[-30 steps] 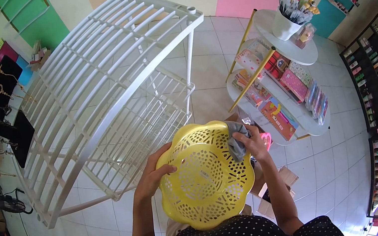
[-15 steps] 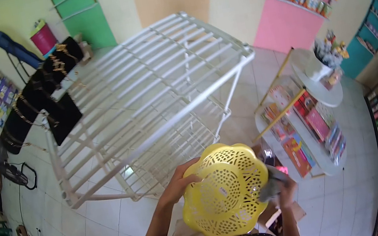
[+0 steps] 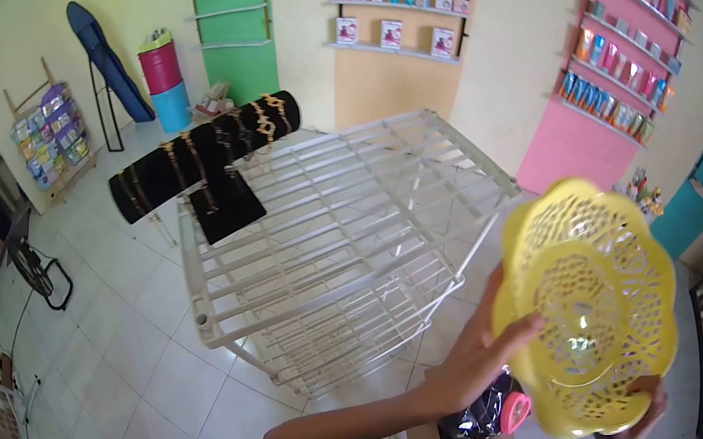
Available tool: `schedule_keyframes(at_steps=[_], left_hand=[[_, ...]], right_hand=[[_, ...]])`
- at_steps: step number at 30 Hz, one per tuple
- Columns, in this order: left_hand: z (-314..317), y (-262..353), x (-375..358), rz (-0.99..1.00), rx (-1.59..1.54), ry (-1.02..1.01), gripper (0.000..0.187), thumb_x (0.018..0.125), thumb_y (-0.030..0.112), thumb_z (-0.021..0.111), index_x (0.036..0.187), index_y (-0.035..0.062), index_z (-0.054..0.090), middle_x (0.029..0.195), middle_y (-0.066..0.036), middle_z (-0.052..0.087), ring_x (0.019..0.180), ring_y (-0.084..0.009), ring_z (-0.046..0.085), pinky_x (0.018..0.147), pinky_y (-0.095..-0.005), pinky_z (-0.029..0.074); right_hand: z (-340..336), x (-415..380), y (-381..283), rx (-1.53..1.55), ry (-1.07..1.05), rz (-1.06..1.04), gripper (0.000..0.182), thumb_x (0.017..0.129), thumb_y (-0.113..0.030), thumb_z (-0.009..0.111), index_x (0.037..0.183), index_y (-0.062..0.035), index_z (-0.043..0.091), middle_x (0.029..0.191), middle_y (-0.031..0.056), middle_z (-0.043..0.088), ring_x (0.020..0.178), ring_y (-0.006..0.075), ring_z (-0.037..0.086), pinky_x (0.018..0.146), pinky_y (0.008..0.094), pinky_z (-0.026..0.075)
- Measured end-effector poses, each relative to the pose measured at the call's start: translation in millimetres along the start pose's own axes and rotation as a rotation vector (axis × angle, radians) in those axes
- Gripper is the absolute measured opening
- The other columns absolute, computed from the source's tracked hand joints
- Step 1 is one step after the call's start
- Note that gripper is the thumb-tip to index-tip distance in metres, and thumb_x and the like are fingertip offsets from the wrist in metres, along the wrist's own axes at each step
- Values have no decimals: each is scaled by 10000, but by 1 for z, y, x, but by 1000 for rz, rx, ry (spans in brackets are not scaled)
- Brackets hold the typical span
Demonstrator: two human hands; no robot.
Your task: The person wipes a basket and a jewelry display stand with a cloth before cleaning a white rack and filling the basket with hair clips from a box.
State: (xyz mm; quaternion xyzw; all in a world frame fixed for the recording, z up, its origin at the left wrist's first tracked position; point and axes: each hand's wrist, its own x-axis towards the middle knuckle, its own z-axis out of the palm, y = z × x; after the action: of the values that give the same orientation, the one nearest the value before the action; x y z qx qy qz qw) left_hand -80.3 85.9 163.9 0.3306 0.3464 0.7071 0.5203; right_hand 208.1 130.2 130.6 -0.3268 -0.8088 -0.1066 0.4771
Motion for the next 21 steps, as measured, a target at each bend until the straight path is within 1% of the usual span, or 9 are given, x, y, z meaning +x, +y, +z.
schedule_keyframes(at_steps=[2, 3, 4, 6, 8, 11, 14, 18, 21], left_hand=[[-1, 39, -9, 196, -53, -278, 677, 774, 247, 543, 1289, -12, 186, 1336, -163, 206, 1234, -242, 220, 985, -349, 210], [-8, 55, -15, 207, -54, -274, 677, 774, 247, 543, 1289, -12, 186, 1336, -163, 206, 1234, -242, 220, 985, -349, 210], [-21, 72, -23, 422, 230, -244, 639, 765, 217, 549, 1264, -28, 234, 1307, -178, 261, 1207, -257, 274, 968, -352, 243], [-51, 101, -41, 699, 713, -147, 540, 744, 157, 556, 1195, -50, 344, 1211, -192, 392, 1125, -279, 391, 921, -354, 312], [-74, 108, -61, 895, 902, 160, 350, 725, 98, 535, 1037, -55, 497, 1011, -180, 551, 956, -282, 531, 827, -344, 402], [-114, 113, -78, 1191, 973, 697, 313, 719, 89, 538, 980, -78, 495, 953, -184, 538, 940, -258, 505, 854, -351, 366], [-151, 130, -75, 1075, 850, 1013, 463, 713, 96, 576, 1136, 1, 412, 1143, -141, 453, 1089, -248, 415, 904, -396, 316], [-207, 150, -53, 830, 844, 853, 635, 714, 169, 627, 1241, 45, 294, 1235, -131, 369, 1187, -242, 304, 960, -429, 223], [-229, 161, -31, 792, 736, 699, 638, 737, 203, 623, 1251, 48, 279, 1191, -118, 408, 1135, -200, 368, 930, -387, 290]], right_hand=[[0, 24, 4, 128, 7, 105, 350, 614, -180, 654, 864, -10, 478, 682, 48, 472, 647, 172, 467, 681, 316, 406], [7, 38, 1, 215, 65, 132, 328, 618, -147, 648, 864, -12, 477, 708, 43, 468, 677, 171, 461, 685, 315, 394], [31, 65, -9, 351, 226, 117, 314, 617, -126, 653, 851, -14, 476, 725, 34, 466, 694, 161, 452, 654, 302, 381], [65, 112, -6, 350, -2, 56, 318, 610, -125, 693, 816, -19, 474, 738, 22, 460, 699, 133, 434, 627, 271, 361], [104, 158, -15, 401, -185, 25, 335, 600, -146, 731, 773, -28, 470, 732, 10, 463, 684, 105, 423, 610, 241, 355], [154, 191, -40, 564, -254, 116, 283, 601, -54, 713, 715, -26, 455, 668, 5, 489, 626, 82, 436, 571, 215, 368], [188, 201, -43, 792, -356, 158, 271, 612, -21, 718, 716, -20, 467, 677, -2, 519, 617, 61, 449, 561, 196, 380], [200, 205, -53, 729, -405, 102, 254, 625, -29, 714, 715, -19, 476, 688, 7, 531, 619, 59, 458, 566, 195, 385], [199, 206, -56, 697, -464, 104, 268, 614, -44, 723, 710, -23, 474, 686, 9, 527, 633, 62, 456, 579, 201, 386]])
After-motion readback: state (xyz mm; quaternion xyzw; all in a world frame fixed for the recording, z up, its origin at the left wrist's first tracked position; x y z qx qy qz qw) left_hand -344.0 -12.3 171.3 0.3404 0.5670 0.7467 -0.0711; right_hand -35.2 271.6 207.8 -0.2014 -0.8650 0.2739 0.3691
